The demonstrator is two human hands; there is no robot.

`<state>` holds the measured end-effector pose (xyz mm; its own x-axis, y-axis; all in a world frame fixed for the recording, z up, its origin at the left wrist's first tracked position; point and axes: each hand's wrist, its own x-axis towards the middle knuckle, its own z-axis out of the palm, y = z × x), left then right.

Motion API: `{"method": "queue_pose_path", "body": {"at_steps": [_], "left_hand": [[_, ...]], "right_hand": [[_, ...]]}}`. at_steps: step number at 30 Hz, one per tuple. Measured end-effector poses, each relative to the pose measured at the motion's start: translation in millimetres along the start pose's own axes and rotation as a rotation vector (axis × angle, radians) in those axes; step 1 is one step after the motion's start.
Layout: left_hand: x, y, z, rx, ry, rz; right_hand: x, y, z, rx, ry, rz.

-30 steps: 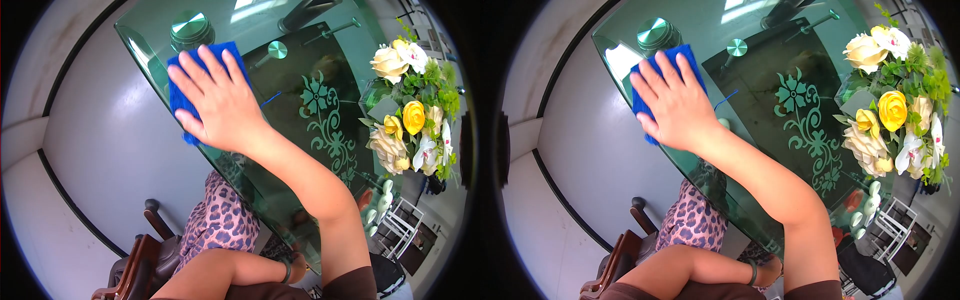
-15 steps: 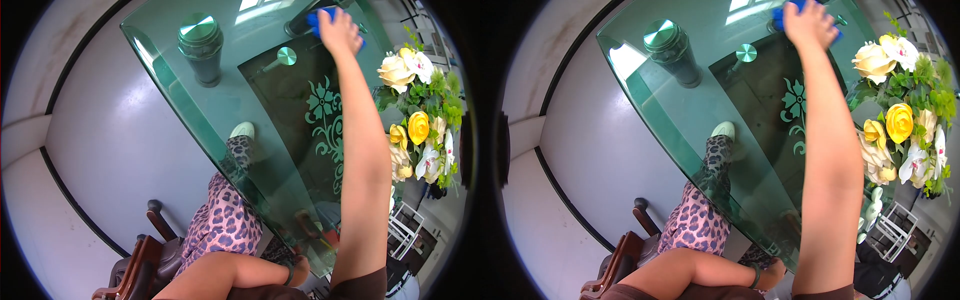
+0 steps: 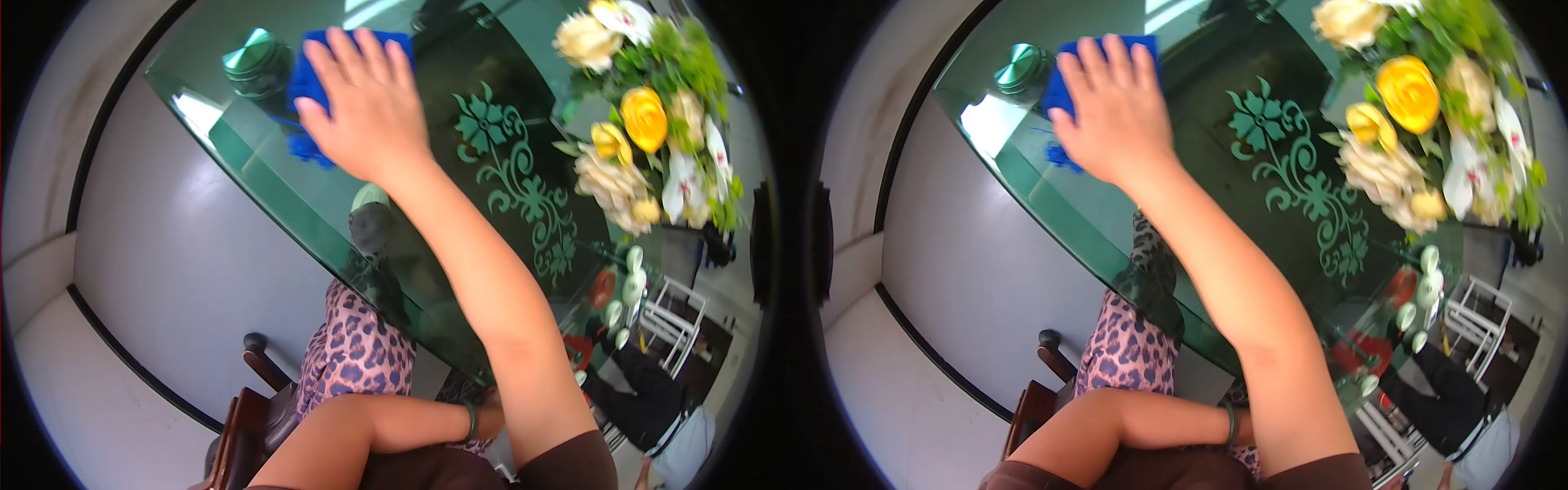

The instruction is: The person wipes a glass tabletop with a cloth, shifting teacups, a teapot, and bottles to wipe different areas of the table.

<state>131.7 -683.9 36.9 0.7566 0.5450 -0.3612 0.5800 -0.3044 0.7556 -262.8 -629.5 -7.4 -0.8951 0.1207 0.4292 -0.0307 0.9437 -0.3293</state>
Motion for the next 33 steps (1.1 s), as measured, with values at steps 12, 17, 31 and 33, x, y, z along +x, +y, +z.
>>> {"method": "queue_pose_path", "body": {"at_steps": [12, 17, 31, 33], "left_hand": [[-35.0, -45.5, 23.6, 0.166, 0.370, 0.175], [-88.1, -45.7, 1.6, -0.006, 0.559, 0.108], [-50.3, -70.1, -5.4, 0.579, 0.818, -0.666], [-39.8, -72.5, -15.3, 0.587, 0.835, -0.657]], "right_hand": [[-403.2, 27.9, -222.1, -0.418, -0.124, 0.803], [-391.0, 0.9, -182.9, -0.495, 0.064, 1.109], [-543.9, -33.9, -286.5, -0.249, 0.580, 1.096], [-585.5, -32.9, -300.3, -0.317, 0.603, 1.326]]}}
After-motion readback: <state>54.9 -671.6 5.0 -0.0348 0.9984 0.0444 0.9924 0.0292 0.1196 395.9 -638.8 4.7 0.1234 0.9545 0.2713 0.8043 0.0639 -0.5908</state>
